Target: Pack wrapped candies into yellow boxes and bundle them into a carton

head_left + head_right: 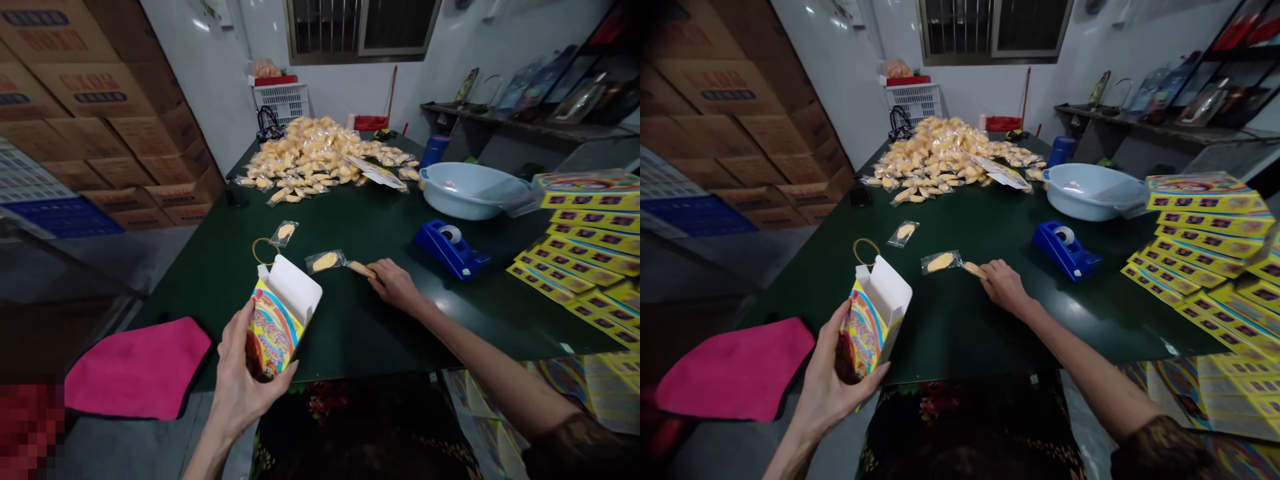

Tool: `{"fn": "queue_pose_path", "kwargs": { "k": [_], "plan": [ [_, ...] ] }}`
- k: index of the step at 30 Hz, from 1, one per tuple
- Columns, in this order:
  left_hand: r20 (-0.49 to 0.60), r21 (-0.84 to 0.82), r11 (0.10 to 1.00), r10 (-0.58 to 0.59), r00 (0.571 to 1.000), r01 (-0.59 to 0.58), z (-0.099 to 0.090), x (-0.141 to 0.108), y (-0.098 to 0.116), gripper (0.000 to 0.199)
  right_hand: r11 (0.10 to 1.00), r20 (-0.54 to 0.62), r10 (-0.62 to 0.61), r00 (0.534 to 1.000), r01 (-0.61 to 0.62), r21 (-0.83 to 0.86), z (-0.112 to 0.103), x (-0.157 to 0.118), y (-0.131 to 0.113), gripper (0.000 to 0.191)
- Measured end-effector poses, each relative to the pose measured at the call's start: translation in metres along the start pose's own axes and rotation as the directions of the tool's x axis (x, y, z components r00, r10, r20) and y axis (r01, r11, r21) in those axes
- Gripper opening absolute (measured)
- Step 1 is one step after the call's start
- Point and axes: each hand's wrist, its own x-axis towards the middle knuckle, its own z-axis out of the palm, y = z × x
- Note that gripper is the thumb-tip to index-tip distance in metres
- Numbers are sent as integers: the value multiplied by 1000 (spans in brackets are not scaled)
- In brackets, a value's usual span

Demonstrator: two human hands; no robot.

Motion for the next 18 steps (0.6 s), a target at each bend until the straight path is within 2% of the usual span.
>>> {"fn": "queue_pose_path", "kwargs": {
  "k": [3,6,8,9,10,11,13,14,16,17,18],
  "plan": [
    [-23,52,997,56,998,-55,4,-2,2,95,991,88,-128,988,123,57,-3,-4,-14,27],
    [-33,52,998,49,998,-47,4,-3,5,96,943,114,-221,968,183,278,-8,1,-38,28],
    [-12,-72,997,-30,999,29,-3,0,9,95,921,152,-171,973,104,375,-8,17,-51,29],
    [22,-202,975,-96,995,98,-9,3,11,94,926,192,-121,974,41,375,-6,27,-55,28],
    [72,-370,911,-170,983,185,-16,9,13,90,936,239,-68,969,-21,352,-2,37,-59,27],
    [127,-549,789,-246,961,275,-23,15,15,86,945,278,-18,961,-74,317,2,47,-62,24],
    [232,-817,414,-400,887,400,-35,29,19,77,955,304,55,951,-139,262,14,62,-67,18],
    [288,-870,231,-479,830,435,-39,35,20,73,956,296,79,952,-157,248,19,67,-69,16],
    [470,-839,-52,-569,675,541,-38,40,21,61,953,273,118,955,-186,239,29,71,-73,13],
    [561,-789,-149,-569,601,596,-34,39,20,57,950,260,128,957,-193,245,32,71,-74,13],
    [630,-741,-213,-550,549,637,-30,34,20,58,945,248,135,959,-200,258,34,70,-75,13]
  ]
}}
